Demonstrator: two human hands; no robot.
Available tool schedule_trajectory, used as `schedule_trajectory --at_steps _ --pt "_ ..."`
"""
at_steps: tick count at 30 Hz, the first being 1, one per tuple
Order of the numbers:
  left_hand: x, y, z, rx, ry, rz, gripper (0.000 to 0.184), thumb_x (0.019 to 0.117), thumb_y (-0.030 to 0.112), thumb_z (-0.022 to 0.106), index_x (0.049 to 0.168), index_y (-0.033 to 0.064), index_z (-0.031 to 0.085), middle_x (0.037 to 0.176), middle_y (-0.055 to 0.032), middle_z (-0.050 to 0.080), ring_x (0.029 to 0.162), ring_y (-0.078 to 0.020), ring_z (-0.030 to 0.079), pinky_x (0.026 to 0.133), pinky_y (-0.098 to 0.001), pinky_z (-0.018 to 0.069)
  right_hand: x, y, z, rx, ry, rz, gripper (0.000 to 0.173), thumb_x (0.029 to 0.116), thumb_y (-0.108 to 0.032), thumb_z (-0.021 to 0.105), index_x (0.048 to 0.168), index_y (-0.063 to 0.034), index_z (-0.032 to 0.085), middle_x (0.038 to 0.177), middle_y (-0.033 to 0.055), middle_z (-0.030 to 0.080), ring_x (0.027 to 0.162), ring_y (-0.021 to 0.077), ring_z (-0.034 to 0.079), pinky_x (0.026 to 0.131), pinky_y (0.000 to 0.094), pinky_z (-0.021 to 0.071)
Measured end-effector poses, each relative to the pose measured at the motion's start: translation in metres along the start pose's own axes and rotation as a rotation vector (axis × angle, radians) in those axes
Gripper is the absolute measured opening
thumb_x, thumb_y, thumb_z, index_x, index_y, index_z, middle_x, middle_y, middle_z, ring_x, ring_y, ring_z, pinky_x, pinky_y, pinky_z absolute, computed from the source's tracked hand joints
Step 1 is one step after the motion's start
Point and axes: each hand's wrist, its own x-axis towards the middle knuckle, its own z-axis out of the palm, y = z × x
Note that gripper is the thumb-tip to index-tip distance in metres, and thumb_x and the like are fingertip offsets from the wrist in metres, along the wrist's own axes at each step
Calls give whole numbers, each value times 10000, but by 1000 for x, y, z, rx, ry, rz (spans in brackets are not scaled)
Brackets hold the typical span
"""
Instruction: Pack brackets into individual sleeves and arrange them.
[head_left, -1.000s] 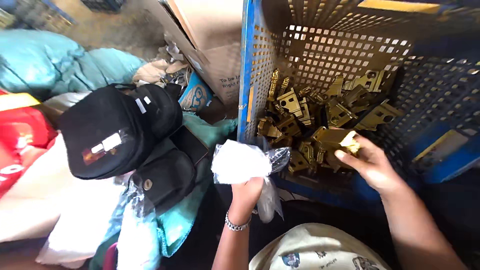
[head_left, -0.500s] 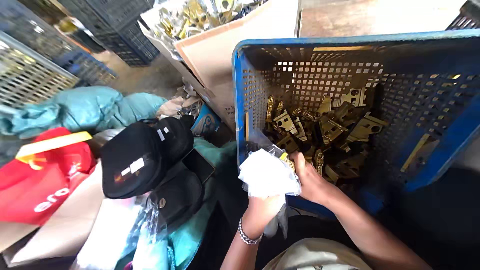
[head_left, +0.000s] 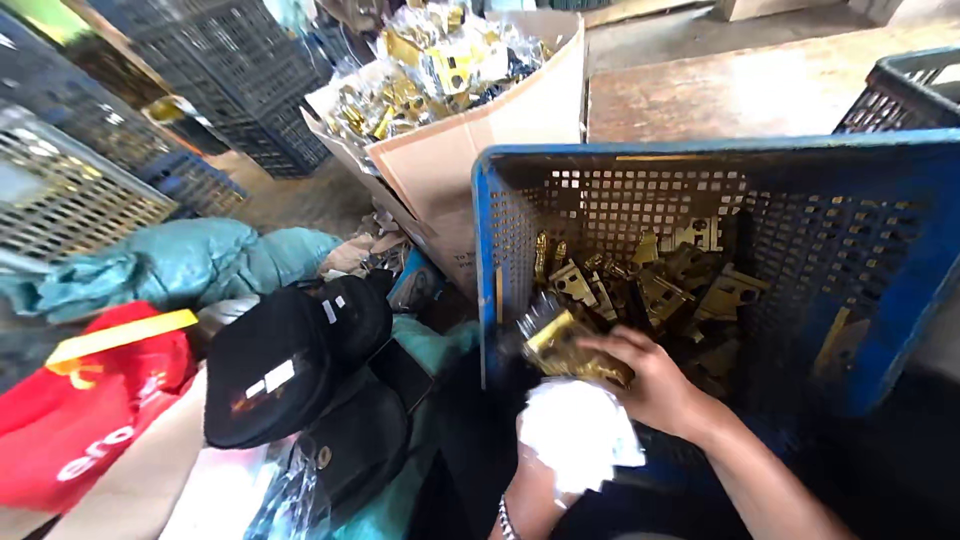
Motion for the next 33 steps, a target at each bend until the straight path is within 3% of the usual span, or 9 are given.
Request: schedule_trajectory --at_steps 3,5,8,11,14,18,22,28,33 --pt "7 -17 -17 -139 193 -241 457 760 -46 774 1153 -158 570 1035 -63 726 991 4 679 922 -193 558 16 -2 -42 -100 -750 296 321 874 -63 773 1159 67 705 1194 319 644 1149 478 606 1018 617 460" --pt "7 -21 -27 -365 296 -466 422 818 -143 639 1220 -107 515 1005 -28 706 926 -17 687 870 -234 581 29 -8 -64 -106 -912 173 265 864 -8 762 1117 63 729 1136 292 656 1064 435 623 951 561 479" --pt "3 -33 -30 -511 305 -467 280 875 -144 548 1114 -1 573 901 28 748 851 -44 724 831 -273 612 49 -25 -100 66 -155 -291 155 862 -80 733 1011 -38 738 1003 95 712 857 138 685 765 310 598" --pt "2 -58 -27 -411 185 -208 376 764 -39 778 1105 54 649 993 118 747 957 51 684 883 -210 579 89 -48 -103 47 439 -347 431 974 -247 677 1316 -3 579 1302 156 604 1098 138 675 873 300 621" --pt "17 -29 -8 -133 260 -167 491 691 -14 843 1090 -172 606 987 -74 728 970 19 660 917 -184 533 64 -51 -52 34 30 -237 554 940 -285 712 1333 86 591 1371 301 578 1243 373 611 1019 482 534" --pt "24 -18 5 144 219 -74 469 701 34 814 1039 -233 631 978 -243 717 975 -114 687 937 -233 516 25 -23 11 292 -89 -148 140 913 -64 648 940 38 740 939 151 726 825 138 701 754 247 582" --pt "26 -31 9 92 165 13 507 689 114 865 1029 -191 645 955 -194 725 946 -83 690 921 -223 536 11 -15 3 437 -229 17 201 927 -84 679 1056 62 728 1021 158 715 882 134 698 808 272 591" --pt "23 -26 20 -409 51 -96 448 739 -48 821 1132 -115 616 1030 -23 739 999 -9 685 952 -220 558 6 -15 11 393 -148 250 249 1020 -146 552 863 22 647 681 7 583 587 6 547 589 179 484" --pt "30 -39 -4 -293 93 -141 645 759 -49 786 1311 -195 484 1233 -124 673 1099 -2 635 985 -188 515 -8 2 -9 767 -434 308 181 902 8 661 1080 30 685 973 22 730 859 59 705 822 251 598"
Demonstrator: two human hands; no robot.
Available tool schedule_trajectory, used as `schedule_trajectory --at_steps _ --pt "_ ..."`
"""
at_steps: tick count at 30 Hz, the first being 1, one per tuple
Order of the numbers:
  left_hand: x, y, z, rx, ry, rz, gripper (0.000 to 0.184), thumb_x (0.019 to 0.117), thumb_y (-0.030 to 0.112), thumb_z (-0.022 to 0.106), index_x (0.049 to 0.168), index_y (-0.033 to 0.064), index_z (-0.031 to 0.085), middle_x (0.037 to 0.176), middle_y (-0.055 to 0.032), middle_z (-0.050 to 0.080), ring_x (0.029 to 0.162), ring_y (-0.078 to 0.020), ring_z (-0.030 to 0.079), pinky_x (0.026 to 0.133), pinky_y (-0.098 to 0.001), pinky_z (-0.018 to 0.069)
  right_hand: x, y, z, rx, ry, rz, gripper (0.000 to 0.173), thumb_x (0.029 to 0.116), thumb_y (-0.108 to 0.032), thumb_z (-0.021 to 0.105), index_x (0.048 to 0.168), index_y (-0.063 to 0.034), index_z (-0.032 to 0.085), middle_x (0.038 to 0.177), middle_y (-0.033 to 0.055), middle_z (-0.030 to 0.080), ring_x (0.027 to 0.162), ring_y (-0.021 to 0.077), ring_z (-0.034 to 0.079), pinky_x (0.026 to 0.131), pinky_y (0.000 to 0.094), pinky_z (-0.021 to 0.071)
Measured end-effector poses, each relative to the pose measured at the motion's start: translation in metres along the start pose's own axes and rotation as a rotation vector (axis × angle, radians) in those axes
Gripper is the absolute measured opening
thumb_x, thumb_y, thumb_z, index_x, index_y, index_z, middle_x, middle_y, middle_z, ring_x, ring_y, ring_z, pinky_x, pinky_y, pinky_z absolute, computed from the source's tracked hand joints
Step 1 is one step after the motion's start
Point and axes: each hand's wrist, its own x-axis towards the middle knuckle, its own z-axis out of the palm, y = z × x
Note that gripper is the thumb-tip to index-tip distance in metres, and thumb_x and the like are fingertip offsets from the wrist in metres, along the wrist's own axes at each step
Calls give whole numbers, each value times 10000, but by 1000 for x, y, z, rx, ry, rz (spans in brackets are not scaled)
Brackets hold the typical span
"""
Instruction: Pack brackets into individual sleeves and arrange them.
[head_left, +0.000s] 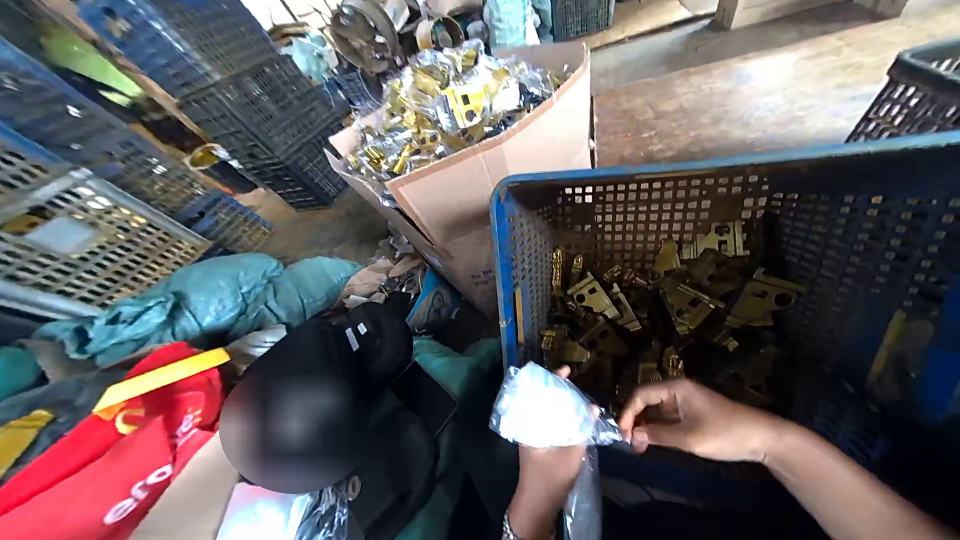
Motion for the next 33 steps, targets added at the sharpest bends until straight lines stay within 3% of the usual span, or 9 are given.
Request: schedule_trajectory --at_steps 3,8,12,16,19,22,26,29,33 --pt "0 5 -3 94 -151 4 683 698 -9 825 1277 -204 519 1189 -142 683 1076 1 633 985 -179 504 -1 1 -1 57 -56 15 356 907 -95 693 1234 37 644 1133 39 706 997 51 679 901 233 569" --pt "-3 -4 1 -11 -275 -14 652 710 -14 817 1275 -183 537 1196 -94 698 1095 6 638 1006 -190 505 10 1 14 -148 186 66 167 1000 -135 633 897 -4 643 698 -51 574 570 -50 526 566 130 469" --pt "12 -25 -14 200 -14 157 638 714 73 840 1202 -219 551 1124 -152 714 1055 -55 677 969 -243 547 6 9 17 80 172 24 41 959 -44 631 953 -39 671 752 -81 665 644 -2 653 645 191 586" --pt "36 -14 -38 213 327 141 446 779 -24 763 1156 -135 553 984 9 702 906 10 674 855 -214 582 5 10 14 127 393 -91 117 862 -69 741 844 -136 647 685 -116 663 547 -13 606 531 180 538" --pt "44 14 -31 16 -62 -43 424 744 24 836 1115 5 632 953 74 739 892 -23 705 849 -251 603 28 -7 15 -95 508 -110 263 771 -153 846 764 -132 584 652 -132 586 541 -67 533 526 126 470" --pt "78 17 -10 -68 -439 -58 459 648 44 914 1036 16 670 917 41 733 889 -45 701 851 -259 602 60 -33 5 -306 283 -223 174 762 -84 827 756 -59 655 703 -67 625 658 -66 562 627 132 489" --pt "127 -1 -8 -75 -514 -33 452 653 -22 889 1044 41 670 907 26 725 861 -62 699 815 -272 606 91 -54 -32 -435 134 -134 211 722 -26 850 737 -44 640 610 -1 595 509 30 548 478 195 477" --pt "140 -19 1 -158 -502 -170 345 697 -116 784 970 61 666 793 24 695 710 -52 660 685 -234 580 105 -51 -38 -675 187 -78 271 691 -118 931 778 -36 688 660 29 641 587 85 598 568 265 509" --pt "146 -30 -9 -43 -399 -151 436 672 -120 818 1029 68 651 854 44 692 786 -28 668 714 -231 586 110 -35 -46 -555 157 7 221 779 -93 875 806 -13 671 679 49 640 569 87 609 552 254 542"
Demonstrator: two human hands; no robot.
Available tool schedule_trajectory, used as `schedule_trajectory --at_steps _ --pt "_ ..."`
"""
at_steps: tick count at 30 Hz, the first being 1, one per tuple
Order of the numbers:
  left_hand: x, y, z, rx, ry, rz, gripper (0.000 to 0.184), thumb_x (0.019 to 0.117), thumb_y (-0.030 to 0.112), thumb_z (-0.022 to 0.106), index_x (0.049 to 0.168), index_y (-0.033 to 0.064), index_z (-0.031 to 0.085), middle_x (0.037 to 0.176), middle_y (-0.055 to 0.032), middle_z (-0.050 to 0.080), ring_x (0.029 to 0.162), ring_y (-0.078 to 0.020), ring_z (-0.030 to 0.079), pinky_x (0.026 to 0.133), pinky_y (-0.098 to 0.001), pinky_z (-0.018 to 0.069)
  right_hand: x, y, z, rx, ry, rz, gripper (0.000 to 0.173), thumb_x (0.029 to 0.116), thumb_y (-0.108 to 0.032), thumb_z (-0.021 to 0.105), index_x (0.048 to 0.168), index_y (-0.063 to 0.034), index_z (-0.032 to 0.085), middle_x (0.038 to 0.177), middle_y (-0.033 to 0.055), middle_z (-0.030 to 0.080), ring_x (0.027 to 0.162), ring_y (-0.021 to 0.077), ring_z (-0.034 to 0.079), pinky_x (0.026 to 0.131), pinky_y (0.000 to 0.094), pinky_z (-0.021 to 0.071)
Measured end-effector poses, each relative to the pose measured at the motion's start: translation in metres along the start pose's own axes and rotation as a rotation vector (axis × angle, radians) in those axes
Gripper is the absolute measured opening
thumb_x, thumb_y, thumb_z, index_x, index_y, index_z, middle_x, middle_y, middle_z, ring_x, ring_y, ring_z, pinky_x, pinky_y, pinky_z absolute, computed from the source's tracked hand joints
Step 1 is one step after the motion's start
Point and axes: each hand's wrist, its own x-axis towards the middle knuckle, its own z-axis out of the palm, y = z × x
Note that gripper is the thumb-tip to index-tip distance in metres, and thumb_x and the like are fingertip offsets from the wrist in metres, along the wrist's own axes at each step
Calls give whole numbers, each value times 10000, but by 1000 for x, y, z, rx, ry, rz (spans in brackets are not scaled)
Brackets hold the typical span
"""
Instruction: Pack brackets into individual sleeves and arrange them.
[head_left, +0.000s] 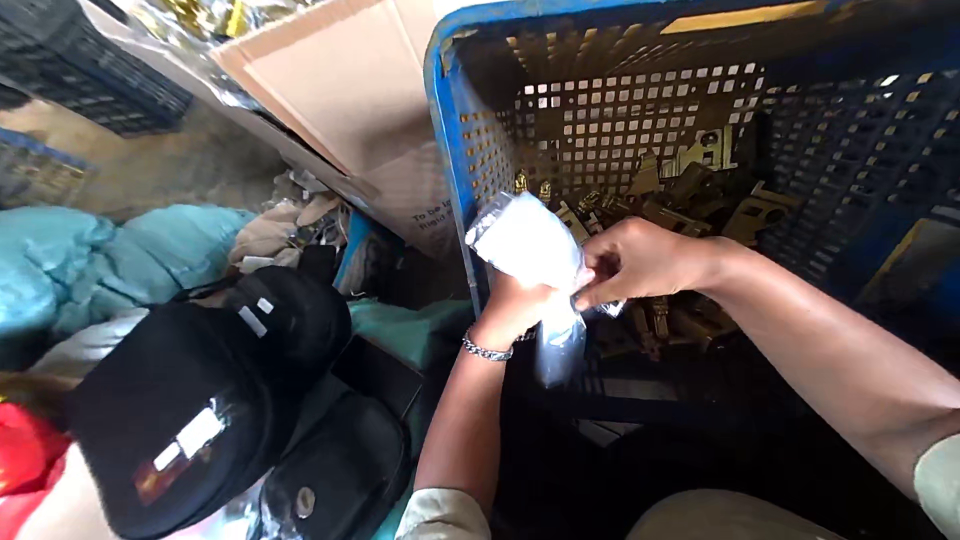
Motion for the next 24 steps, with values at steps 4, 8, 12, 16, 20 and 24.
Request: schedule_trajectory --at_steps 4,8,12,16,20,24 --pt "3 -7 -19 467 121 351 470 704 69 863 1106 -42 647 977 -69 689 919 -51 660 850 -231 551 -2 25 -12 174 416 -63 111 850 -38 726 870 -44 617 710 -18 645 593 50 628 588 250 571" --pt "-8 -10 -20 533 257 443 392 712 86 832 1030 -63 659 907 -68 687 880 -36 654 818 -212 536 -7 66 37 391 397 169 313 886 -64 744 1161 -40 594 1016 76 669 818 165 685 716 354 618" --pt "-7 -6 -16 115 298 359 304 838 -56 705 1108 68 641 949 94 686 863 9 656 760 -196 576 23 79 127 426 15 490 482 989 -85 640 1428 66 509 1427 265 536 1302 328 543 1104 466 430" --pt "-10 -14 -8 271 379 424 324 742 -12 797 1025 37 647 902 92 692 865 44 661 779 -174 575 59 82 178 468 197 688 525 1055 -155 554 1502 72 399 1499 282 474 1412 346 458 1192 442 338" --pt "-10 -22 -4 493 465 483 406 682 83 837 930 -161 629 854 -58 690 875 66 632 819 -117 509 86 82 171 424 388 730 544 977 -168 666 1439 63 493 1547 291 399 1427 365 433 1173 428 357" --pt "-3 -26 5 250 494 435 472 670 47 838 1033 -117 584 915 44 677 915 88 631 850 -137 535 90 95 173 477 413 705 403 1030 -76 561 1394 95 532 1495 288 474 1407 356 451 1170 405 347"
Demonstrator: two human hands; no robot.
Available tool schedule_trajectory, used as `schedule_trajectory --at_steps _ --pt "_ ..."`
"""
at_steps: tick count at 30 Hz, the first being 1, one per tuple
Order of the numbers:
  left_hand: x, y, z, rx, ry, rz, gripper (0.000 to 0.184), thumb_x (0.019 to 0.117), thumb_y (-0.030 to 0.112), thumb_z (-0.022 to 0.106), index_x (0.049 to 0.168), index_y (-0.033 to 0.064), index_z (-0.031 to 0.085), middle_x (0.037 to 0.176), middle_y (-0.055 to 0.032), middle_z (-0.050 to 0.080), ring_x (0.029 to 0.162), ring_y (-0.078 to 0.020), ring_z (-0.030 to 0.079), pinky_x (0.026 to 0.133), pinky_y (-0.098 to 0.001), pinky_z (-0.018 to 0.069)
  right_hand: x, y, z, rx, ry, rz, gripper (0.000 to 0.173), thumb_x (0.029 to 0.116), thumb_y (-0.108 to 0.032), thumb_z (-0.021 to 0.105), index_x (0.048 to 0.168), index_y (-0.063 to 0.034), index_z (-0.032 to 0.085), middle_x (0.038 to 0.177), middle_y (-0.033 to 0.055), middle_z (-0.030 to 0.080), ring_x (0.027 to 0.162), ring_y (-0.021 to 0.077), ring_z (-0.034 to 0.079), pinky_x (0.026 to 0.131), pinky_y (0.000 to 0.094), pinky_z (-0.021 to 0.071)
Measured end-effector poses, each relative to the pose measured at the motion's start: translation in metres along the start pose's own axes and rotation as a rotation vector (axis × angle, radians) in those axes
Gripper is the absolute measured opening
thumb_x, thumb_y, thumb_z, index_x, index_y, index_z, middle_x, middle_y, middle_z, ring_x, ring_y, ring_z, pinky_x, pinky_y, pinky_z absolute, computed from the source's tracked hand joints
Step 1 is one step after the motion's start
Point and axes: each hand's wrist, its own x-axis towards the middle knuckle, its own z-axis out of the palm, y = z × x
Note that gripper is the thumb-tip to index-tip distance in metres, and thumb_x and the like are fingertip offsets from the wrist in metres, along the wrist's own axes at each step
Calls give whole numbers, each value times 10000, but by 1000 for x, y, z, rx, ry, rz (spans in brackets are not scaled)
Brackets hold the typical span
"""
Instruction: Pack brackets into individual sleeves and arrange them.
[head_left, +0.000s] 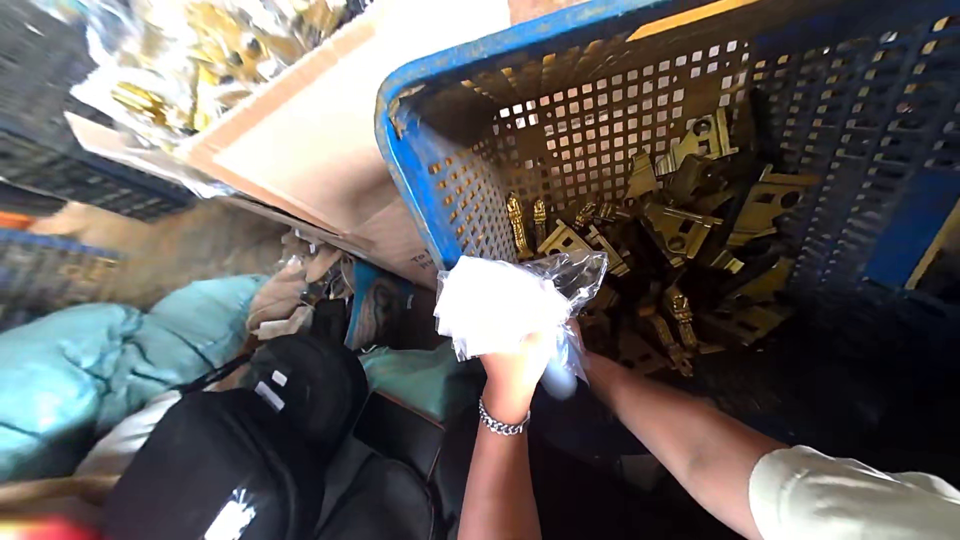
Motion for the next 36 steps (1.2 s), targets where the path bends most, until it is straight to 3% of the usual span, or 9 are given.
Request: schedule_trajectory --at_steps 4,8,15,20,25,28,30,33,36 --pt "-1 -1 3 -41 26 -61 509 671 6 823 1074 -156 557 941 15 681 927 75 636 865 -144 539 -5 20 0 112 72 -156 364 954 -93 681 1246 117 628 1339 305 581 1278 352 553 1118 414 417" --pt "-2 2 4 -18 21 -105 516 668 -35 808 1089 -166 540 953 -3 673 933 74 630 864 -137 534 -31 11 -20 385 -118 -83 310 978 31 601 1279 95 568 1228 186 608 1090 138 580 973 279 478" --pt "-9 11 11 -105 37 -258 539 721 -97 754 1177 -184 480 987 -36 657 944 58 630 859 -137 536 -30 -3 -37 165 -268 -119 376 1078 -73 454 1408 99 509 1434 257 534 1321 252 519 1134 350 383" --pt "-3 10 -1 23 -107 -313 554 778 -17 774 1223 -206 502 1061 -142 664 995 -7 629 912 -171 517 -55 19 -126 540 -66 0 449 1104 -358 401 1429 -52 448 1207 123 621 1042 192 635 868 396 549" --pt "-6 14 9 127 -274 -313 590 752 73 822 1210 -180 550 1069 -153 680 1007 -24 634 932 -180 504 -131 -9 -204 471 -123 -416 520 918 -114 599 1368 -98 337 1197 91 677 769 242 747 568 376 646" --pt "-15 34 20 -24 -364 -549 625 783 -2 799 1300 -157 485 1131 -145 659 1036 -45 638 932 -199 524 -144 -35 -199 158 -244 -493 502 929 -109 643 1334 -64 350 1130 76 671 851 184 742 670 332 649" --pt "-19 46 25 -209 -299 -712 570 824 -67 766 1310 -116 472 1112 -120 657 1005 -67 658 905 -228 560 -137 -39 -180 -220 -38 -637 455 950 -134 645 1309 58 442 1099 122 658 917 147 697 793 303 595" --pt "-18 56 20 -266 -219 -786 467 834 -75 748 1247 -76 530 1030 -87 681 936 -71 668 846 -243 572 -132 -35 -149 -724 55 -680 387 957 -100 637 1275 107 560 1266 339 602 952 473 700 813 595 580" --pt "-24 58 12 -66 -395 -643 559 792 -39 763 1282 -143 515 1120 -159 660 1033 -95 640 929 -256 528 -116 -33 -136 -593 -54 -589 617 955 -184 657 1408 140 392 1251 315 626 1139 419 658 1002 547 513"
